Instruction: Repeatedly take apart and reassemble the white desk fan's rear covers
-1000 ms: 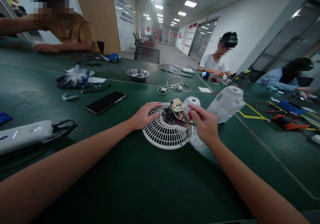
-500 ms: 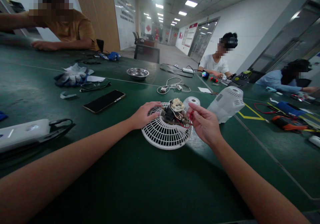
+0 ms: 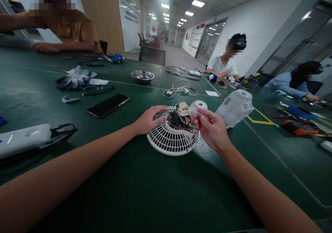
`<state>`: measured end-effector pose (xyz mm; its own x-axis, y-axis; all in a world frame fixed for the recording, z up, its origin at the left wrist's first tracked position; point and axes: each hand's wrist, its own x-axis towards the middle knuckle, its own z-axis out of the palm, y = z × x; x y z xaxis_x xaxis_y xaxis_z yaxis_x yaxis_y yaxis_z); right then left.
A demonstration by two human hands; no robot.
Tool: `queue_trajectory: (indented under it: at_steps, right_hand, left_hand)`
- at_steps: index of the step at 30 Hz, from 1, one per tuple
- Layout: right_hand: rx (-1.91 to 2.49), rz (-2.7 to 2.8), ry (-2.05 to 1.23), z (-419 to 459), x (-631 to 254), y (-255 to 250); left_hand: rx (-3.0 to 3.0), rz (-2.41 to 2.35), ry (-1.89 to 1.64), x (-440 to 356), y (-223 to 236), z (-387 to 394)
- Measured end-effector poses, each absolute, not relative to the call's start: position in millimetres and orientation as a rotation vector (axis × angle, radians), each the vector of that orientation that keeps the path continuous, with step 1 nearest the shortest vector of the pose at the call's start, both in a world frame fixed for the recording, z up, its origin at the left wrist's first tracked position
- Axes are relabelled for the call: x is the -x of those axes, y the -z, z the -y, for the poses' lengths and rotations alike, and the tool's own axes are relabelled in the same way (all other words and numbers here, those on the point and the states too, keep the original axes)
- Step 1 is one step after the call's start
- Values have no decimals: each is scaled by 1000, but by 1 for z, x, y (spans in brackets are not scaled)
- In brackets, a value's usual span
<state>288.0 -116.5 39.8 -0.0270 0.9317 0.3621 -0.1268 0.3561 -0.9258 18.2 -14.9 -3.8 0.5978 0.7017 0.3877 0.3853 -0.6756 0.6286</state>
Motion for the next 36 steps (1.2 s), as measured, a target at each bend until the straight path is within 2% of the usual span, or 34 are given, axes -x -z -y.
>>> queue_trajectory:
  at_steps: [7,23,36]
  right_hand:
    - [818,1366,-1032,118,-289,-41]
    - [620,1191,-1436,131,-274,-49]
    - [604,1227,-1474,132,-280,-41]
  left_hand:
    - [-2333,-866,-861,-18,5,14]
    - [-2357,-857,-905,-19,11,12]
    - [-2372,-854,-935,-19,12,12]
